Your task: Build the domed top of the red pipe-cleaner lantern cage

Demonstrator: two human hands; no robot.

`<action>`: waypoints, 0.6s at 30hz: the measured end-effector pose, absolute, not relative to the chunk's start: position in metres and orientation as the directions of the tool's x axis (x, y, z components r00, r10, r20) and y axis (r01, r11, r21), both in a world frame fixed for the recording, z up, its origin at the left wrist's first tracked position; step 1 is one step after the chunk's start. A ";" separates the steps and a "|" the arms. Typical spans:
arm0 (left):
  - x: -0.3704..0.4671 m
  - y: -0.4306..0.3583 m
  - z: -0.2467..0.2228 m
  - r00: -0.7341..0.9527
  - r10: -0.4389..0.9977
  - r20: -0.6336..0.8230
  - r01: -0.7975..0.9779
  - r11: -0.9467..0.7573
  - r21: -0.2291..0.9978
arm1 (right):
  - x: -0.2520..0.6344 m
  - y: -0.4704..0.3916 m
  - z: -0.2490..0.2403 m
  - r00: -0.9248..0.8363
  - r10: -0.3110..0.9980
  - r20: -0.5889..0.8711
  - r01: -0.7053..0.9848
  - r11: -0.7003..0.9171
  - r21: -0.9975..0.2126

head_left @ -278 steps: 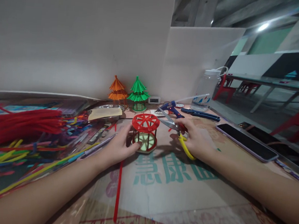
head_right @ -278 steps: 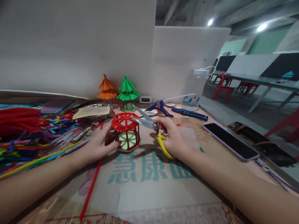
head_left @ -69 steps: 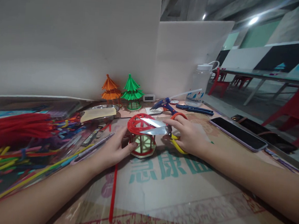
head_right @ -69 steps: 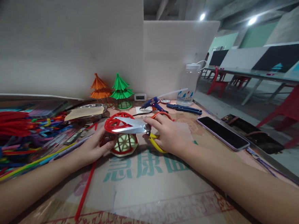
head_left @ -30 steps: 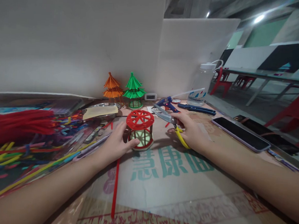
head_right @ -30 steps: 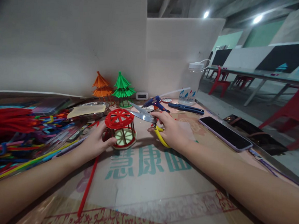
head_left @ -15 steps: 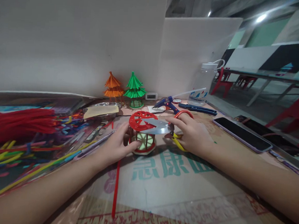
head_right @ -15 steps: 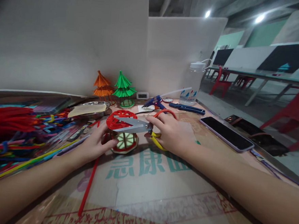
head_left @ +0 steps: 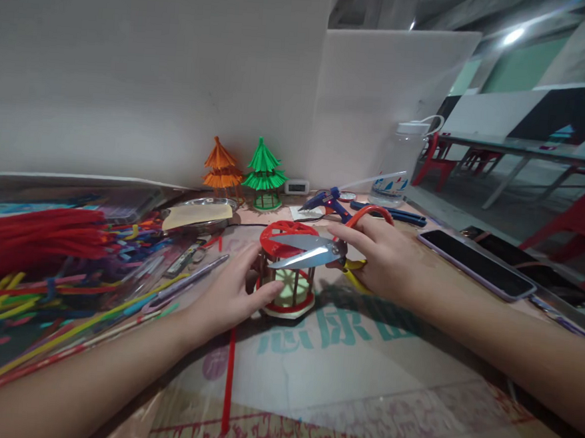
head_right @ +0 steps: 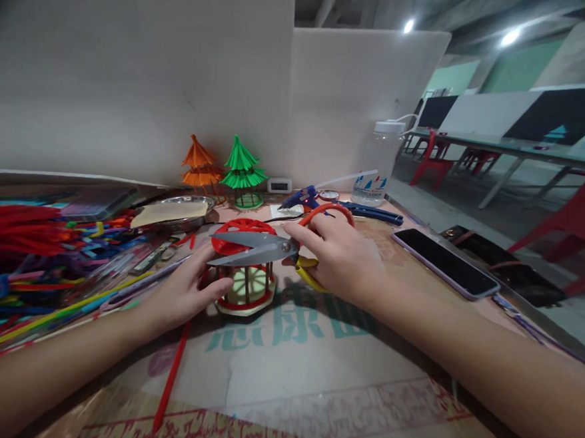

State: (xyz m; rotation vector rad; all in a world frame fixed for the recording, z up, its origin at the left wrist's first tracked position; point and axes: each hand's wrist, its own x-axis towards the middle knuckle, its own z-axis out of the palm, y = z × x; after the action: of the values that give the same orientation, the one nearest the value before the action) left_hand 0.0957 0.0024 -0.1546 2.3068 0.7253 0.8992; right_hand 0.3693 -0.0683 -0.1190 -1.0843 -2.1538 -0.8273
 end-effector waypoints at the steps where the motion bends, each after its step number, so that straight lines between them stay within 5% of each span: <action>1: 0.096 0.002 -0.155 0.627 0.657 0.420 0.272 -0.689 0.671 | 0.369 -0.068 -0.118 -0.500 0.477 0.723 0.840 0.469 0.272; 18: 0.095 0.004 -0.159 0.619 0.668 0.412 0.297 -0.686 0.665 | 0.373 -0.063 -0.118 -0.532 0.416 0.737 0.834 0.404 0.374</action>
State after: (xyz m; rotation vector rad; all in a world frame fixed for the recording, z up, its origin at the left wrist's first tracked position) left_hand 0.0949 0.0045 -0.1588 2.2955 0.7569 0.8929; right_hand 0.3733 -0.0630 -0.1177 -1.0614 -2.1212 -1.0089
